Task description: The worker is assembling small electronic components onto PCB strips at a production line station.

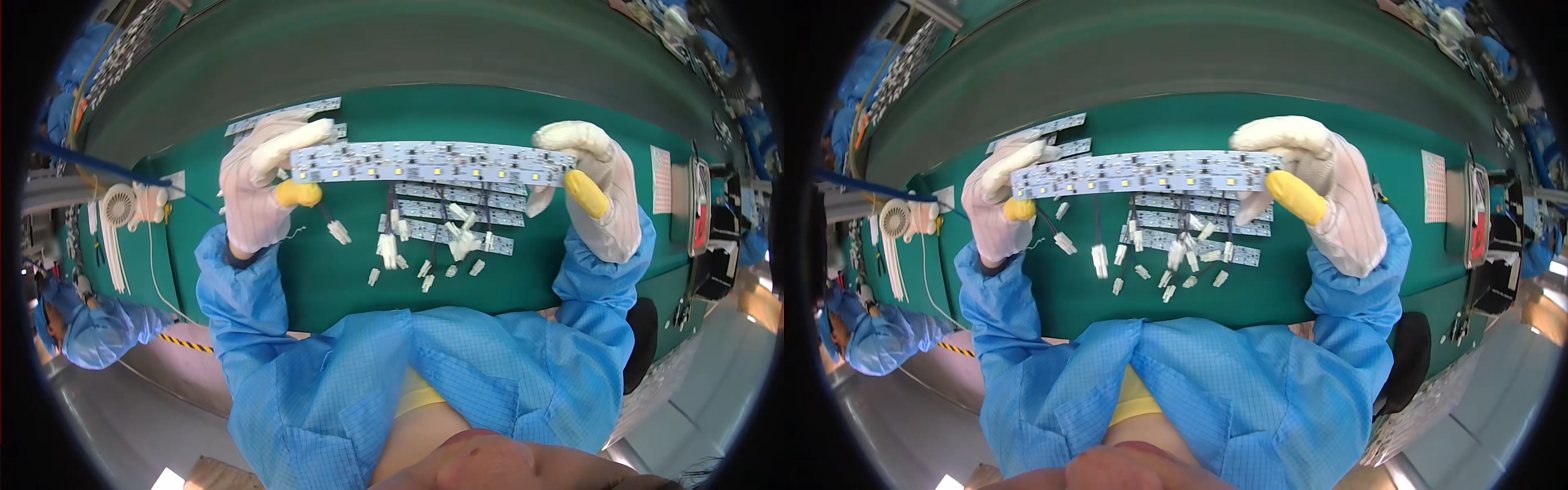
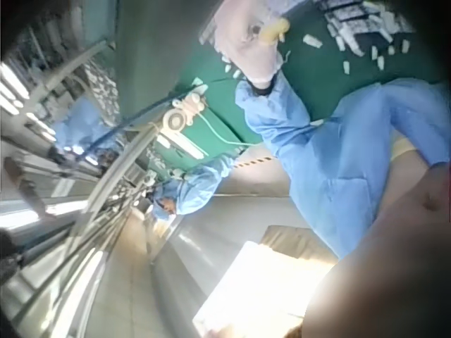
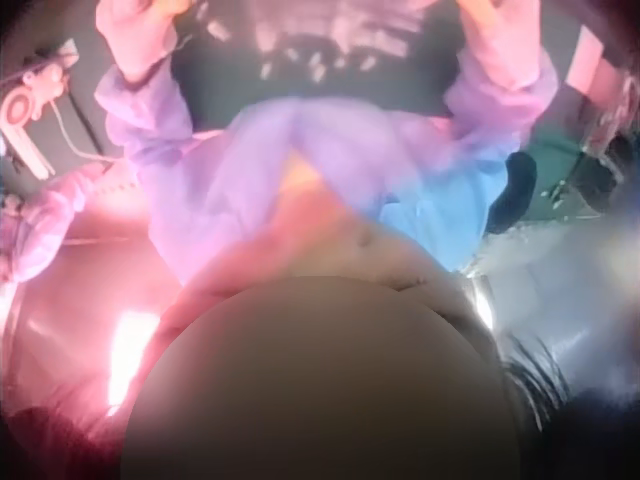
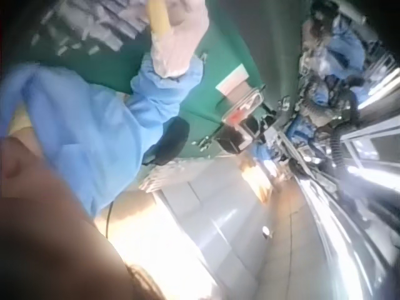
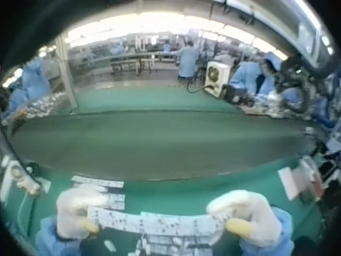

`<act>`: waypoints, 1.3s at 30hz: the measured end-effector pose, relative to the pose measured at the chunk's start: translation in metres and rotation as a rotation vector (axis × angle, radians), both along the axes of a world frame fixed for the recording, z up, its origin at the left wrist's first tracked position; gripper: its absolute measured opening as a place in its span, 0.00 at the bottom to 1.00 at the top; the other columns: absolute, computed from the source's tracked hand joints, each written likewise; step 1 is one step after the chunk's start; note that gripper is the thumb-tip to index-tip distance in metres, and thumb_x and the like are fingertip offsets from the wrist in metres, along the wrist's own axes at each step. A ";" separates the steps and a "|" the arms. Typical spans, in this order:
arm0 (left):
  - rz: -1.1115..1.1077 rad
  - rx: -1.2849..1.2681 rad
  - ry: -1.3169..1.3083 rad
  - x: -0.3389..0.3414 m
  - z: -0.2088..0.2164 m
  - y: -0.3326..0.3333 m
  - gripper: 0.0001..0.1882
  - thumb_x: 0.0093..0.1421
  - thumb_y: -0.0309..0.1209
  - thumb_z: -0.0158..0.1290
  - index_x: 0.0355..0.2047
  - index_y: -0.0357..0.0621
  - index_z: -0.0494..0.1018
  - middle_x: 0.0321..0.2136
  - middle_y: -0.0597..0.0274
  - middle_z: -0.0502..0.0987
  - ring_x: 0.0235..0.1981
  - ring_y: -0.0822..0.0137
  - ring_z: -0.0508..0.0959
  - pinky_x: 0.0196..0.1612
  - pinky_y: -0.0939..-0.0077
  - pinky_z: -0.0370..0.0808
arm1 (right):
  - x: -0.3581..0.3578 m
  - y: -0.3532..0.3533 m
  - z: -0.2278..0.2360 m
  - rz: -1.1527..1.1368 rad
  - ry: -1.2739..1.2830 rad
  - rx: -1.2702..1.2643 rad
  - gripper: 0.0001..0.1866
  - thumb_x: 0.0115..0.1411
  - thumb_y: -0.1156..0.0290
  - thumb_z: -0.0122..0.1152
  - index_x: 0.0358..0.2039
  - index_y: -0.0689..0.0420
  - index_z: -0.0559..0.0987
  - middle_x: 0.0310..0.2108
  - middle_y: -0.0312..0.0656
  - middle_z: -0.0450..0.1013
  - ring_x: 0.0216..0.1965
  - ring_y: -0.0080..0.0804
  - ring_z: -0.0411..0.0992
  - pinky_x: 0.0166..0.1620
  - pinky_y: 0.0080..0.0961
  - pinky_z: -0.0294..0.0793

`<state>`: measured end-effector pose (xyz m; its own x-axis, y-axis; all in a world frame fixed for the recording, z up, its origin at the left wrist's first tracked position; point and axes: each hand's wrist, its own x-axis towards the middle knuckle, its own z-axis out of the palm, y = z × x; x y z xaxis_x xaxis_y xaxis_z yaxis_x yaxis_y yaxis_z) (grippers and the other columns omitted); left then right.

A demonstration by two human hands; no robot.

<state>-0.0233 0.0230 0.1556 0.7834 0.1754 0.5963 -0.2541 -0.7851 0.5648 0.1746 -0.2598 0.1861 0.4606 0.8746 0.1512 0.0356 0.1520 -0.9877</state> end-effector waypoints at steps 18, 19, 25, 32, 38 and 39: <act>0.088 -0.286 0.286 0.001 -0.003 -0.008 0.27 0.57 0.49 0.53 0.46 0.39 0.76 0.37 0.57 0.79 0.35 0.69 0.78 0.39 0.79 0.73 | -0.004 -0.001 0.008 0.072 0.104 -0.011 0.39 0.55 0.44 0.60 0.51 0.69 0.68 0.37 0.49 0.74 0.34 0.33 0.77 0.39 0.26 0.78; 0.084 -0.331 0.241 0.000 -0.006 -0.007 0.25 0.57 0.46 0.55 0.46 0.39 0.76 0.36 0.57 0.79 0.36 0.68 0.78 0.39 0.79 0.73 | -0.003 -0.001 0.005 0.044 0.090 0.029 0.39 0.55 0.44 0.60 0.50 0.69 0.68 0.37 0.49 0.74 0.34 0.33 0.77 0.39 0.26 0.79; 0.096 -0.237 0.140 -0.004 0.000 -0.006 0.20 0.53 0.36 0.59 0.45 0.39 0.76 0.37 0.56 0.79 0.36 0.66 0.79 0.40 0.78 0.72 | 0.002 0.000 0.001 0.038 0.014 0.059 0.45 0.49 0.36 0.59 0.49 0.69 0.69 0.43 0.50 0.70 0.38 0.35 0.74 0.40 0.27 0.77; 0.136 -0.064 0.085 -0.007 0.008 -0.008 0.23 0.44 0.37 0.63 0.41 0.39 0.77 0.36 0.53 0.79 0.35 0.60 0.79 0.38 0.75 0.74 | 0.006 0.009 -0.007 0.022 -0.132 0.060 0.41 0.53 0.37 0.57 0.48 0.66 0.70 0.36 0.45 0.73 0.28 0.29 0.75 0.39 0.23 0.72; 0.026 -0.023 0.026 -0.012 0.008 -0.009 0.29 0.39 0.44 0.64 0.42 0.44 0.78 0.34 0.53 0.79 0.39 0.58 0.79 0.41 0.71 0.75 | 0.006 0.015 -0.008 -0.096 -0.217 -0.106 0.40 0.53 0.36 0.55 0.48 0.64 0.71 0.25 0.39 0.74 0.28 0.25 0.73 0.43 0.23 0.66; 0.023 -0.018 0.030 -0.014 0.013 -0.011 0.29 0.39 0.44 0.64 0.43 0.46 0.78 0.33 0.55 0.79 0.39 0.58 0.79 0.41 0.70 0.75 | 0.006 0.016 -0.010 -0.105 -0.205 -0.094 0.41 0.52 0.35 0.56 0.48 0.64 0.71 0.25 0.39 0.74 0.28 0.24 0.73 0.42 0.22 0.67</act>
<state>-0.0371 0.0123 0.1681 0.7965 0.2038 0.5692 -0.2189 -0.7803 0.5858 0.1804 -0.2436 0.1756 0.5178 0.8383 0.1707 0.2470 0.0445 -0.9680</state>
